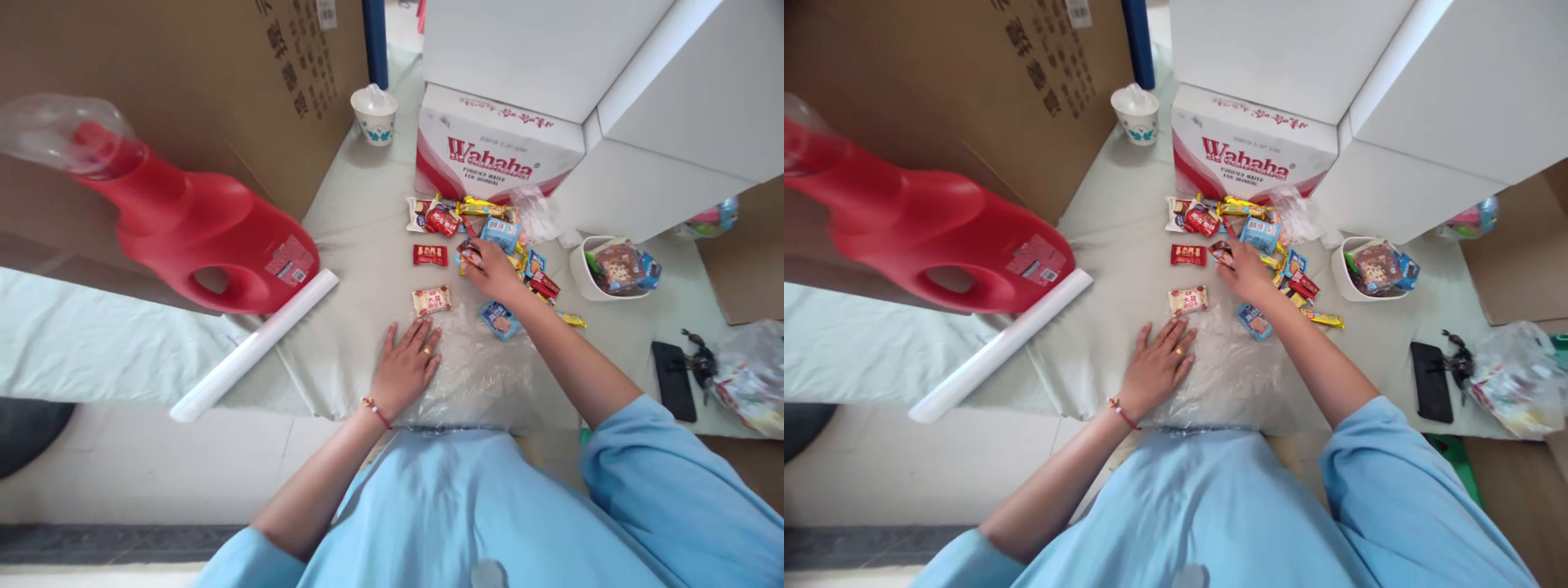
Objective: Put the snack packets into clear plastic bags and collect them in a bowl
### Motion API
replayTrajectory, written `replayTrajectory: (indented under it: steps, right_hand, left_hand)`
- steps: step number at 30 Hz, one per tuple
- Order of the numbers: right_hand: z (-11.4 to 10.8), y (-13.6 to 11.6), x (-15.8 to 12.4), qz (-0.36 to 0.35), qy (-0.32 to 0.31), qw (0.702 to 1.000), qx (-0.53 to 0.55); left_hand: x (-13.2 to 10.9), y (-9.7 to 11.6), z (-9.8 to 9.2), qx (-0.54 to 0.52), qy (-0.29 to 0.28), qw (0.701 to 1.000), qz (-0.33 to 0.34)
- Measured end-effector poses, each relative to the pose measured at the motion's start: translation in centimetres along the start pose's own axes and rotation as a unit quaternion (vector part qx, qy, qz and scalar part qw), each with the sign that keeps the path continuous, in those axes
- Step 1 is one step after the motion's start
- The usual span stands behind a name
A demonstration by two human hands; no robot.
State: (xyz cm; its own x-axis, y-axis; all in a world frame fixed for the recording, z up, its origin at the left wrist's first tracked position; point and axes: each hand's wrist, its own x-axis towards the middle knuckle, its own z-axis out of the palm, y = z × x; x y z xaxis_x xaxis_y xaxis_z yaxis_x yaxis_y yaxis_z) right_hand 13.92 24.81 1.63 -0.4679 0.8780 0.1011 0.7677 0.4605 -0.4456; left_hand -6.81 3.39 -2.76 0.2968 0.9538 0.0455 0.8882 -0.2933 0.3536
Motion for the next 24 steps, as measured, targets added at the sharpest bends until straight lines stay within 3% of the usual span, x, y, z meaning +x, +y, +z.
replayTrajectory:
  steps: [8,13,17,20,22,24]
  right_hand:
    - [3.9,-3.9,5.8,-0.088,-0.116,0.983,-0.110]
    - [4.6,-4.4,5.9,-0.082,-0.135,0.977,-0.146]
    - [1.5,-4.0,1.9,-0.045,-0.080,0.989,-0.119]
    - [-1.7,-4.6,-3.9,-0.092,-0.050,0.993,-0.049]
    - [-2.7,-5.5,-8.3,-0.139,-0.083,0.986,-0.027]
    - [-2.3,-6.3,-12.1,-0.153,-0.119,0.980,-0.043]
  left_hand:
    - [-0.1,0.0,0.0,0.014,-0.004,1.000,0.001]
    - [-0.1,0.0,0.1,0.017,-0.007,1.000,0.002]
    - [-0.1,0.0,0.2,0.011,-0.004,1.000,-0.005]
    - [-0.2,0.1,0.2,0.003,0.005,1.000,-0.014]
    - [-0.2,0.2,0.2,-0.002,0.011,1.000,-0.023]
    - [-0.3,0.2,0.2,-0.007,0.015,0.999,-0.028]
